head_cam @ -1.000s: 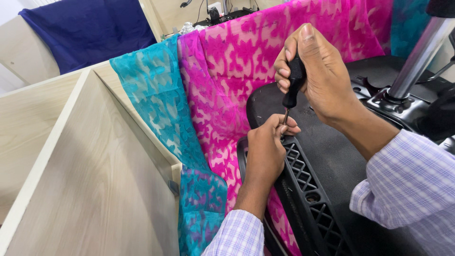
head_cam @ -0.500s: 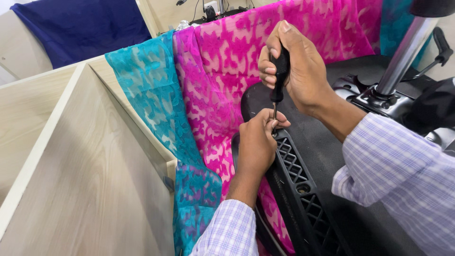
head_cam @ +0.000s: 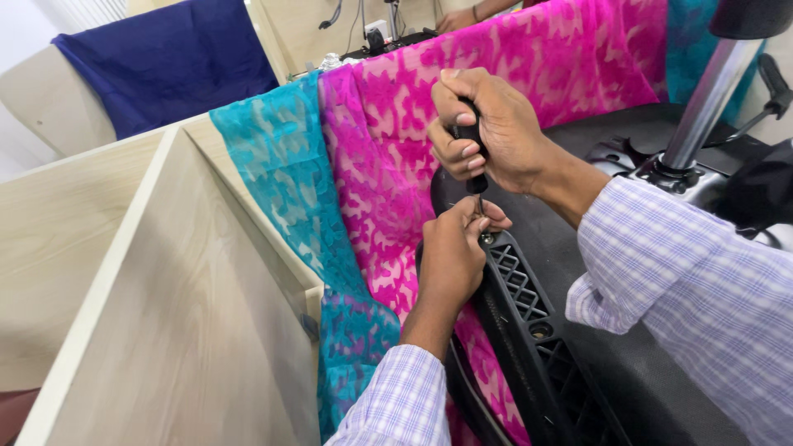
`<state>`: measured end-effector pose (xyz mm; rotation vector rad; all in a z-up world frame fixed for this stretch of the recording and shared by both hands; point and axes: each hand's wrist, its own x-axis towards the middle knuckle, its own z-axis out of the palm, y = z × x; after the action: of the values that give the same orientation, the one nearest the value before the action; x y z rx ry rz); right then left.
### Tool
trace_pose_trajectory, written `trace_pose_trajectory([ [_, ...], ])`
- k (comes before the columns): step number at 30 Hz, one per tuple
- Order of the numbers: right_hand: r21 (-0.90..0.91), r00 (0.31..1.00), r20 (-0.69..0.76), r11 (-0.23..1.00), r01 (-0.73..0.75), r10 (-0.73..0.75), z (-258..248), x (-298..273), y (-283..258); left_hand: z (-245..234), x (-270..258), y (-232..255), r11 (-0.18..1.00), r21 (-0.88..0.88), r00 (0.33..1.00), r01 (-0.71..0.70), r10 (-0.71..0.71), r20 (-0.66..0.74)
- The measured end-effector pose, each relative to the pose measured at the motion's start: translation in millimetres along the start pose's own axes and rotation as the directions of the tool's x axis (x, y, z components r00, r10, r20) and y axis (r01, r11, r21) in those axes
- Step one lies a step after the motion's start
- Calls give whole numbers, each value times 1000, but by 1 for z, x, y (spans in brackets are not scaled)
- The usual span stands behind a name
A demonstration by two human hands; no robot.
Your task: The person uses a screwdriver to tighten screws into a black plastic chair armrest attached to an overturned chair base. The hands hold the armrest steady while turning the screwdriver repeatedly to secure the fasteners.
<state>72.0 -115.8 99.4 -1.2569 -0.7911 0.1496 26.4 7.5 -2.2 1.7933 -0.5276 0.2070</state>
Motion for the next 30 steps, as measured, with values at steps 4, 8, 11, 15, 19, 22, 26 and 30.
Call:
trace_pose_trajectory([
  [4,115,997,-29,991,-62,66,4,2,-6,2,-2,2,999,-36,1000,9,-10,-29],
  [8,-82,968,-251,997,5,-26,4,-7,-13,3,0,7,997,-72,999,24,-27,-46],
  [11,-342,948,-253,935,98,-192,6,-8,-12,1,2,9,997,-6,997,76,-76,-27],
  [15,-379,906,-263,900,218,-330,18,-6,2,-3,2,8,995,-13,995,94,-94,15],
  [19,-251,915,-333,957,147,-228,10,0,3,-8,10,2,979,-124,984,162,-151,95],
  [22,-117,935,-315,984,133,-163,-6,2,2,-7,17,-6,951,-276,983,141,-101,153],
  [26,26,970,-220,994,109,-101,-11,4,2,-5,15,-14,926,-372,984,60,7,176],
  [30,66,977,-195,993,95,-81,-3,3,-2,0,13,-14,944,-327,994,43,-8,109],
])
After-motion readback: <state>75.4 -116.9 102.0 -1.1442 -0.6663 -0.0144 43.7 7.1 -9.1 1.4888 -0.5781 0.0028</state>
